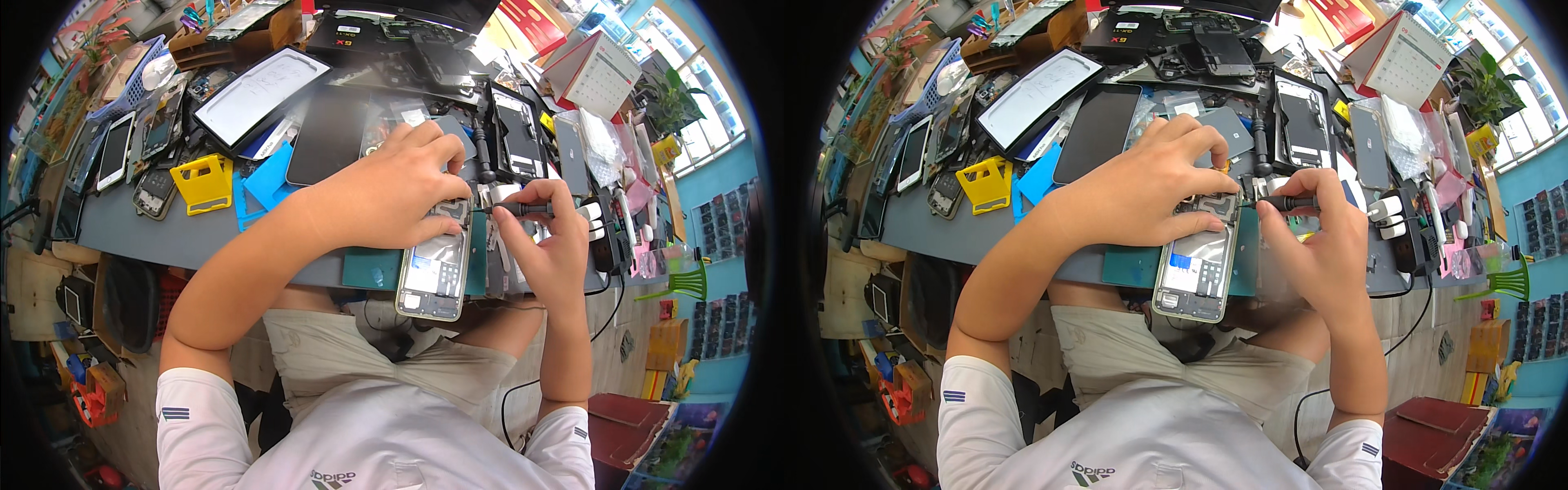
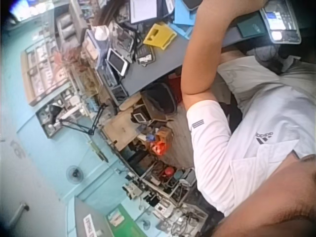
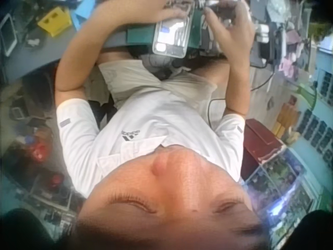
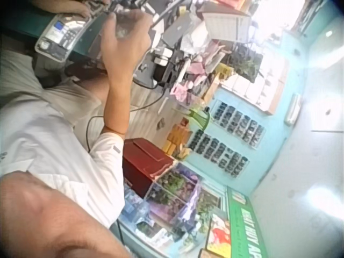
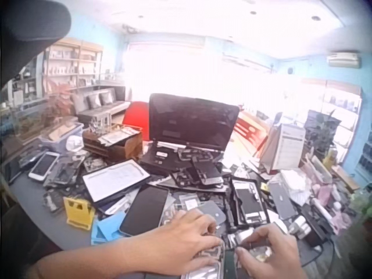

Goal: The person disassembles a smartphone on a cluttered workbench, using a screwdriver to remove screws and a plastic pry tool to separate components. They manipulate internal parts and connectors while handling various phone parts and tools.

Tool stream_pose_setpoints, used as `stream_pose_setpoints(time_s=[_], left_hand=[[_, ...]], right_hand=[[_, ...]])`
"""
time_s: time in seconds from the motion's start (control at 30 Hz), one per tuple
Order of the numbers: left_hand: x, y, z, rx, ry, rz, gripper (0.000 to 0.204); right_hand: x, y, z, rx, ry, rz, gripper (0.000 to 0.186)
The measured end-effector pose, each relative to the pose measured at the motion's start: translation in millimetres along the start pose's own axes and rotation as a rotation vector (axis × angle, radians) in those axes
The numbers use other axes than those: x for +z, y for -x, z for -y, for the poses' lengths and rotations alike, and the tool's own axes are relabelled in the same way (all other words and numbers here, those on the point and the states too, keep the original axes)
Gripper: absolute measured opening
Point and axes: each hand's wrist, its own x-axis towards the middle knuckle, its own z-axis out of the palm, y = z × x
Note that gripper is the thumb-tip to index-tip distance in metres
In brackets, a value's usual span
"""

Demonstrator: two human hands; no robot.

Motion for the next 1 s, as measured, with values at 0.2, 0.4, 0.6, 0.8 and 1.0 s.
stream_pose_setpoints(time_s=[0.2,0.4,0.6,0.8,1.0], left_hand=[[-0.5,-1.4,-1.4,0.007,-0.004,0.005,0.040],[3.6,-1.2,0.9,0.005,0.014,-0.016,0.039],[4.5,0.4,2.8,0.008,0.023,-0.040,0.037],[3.5,-1.8,-1.0,0.005,0.039,-0.020,0.037],[1.6,-0.8,-1.4,-0.003,0.055,0.000,0.038]], right_hand=[[-1.6,-10.1,6.2,-0.088,0.098,0.033,0.028],[-4.7,-45.6,30.2,-0.158,0.330,0.259,0.028],[-10.5,-61.2,44.7,-0.111,0.459,0.445,0.032],[-14.1,-53.8,43.4,-0.223,0.305,0.423,0.036],[-13.7,-56.4,38.9,-0.242,0.285,0.431,0.036]])
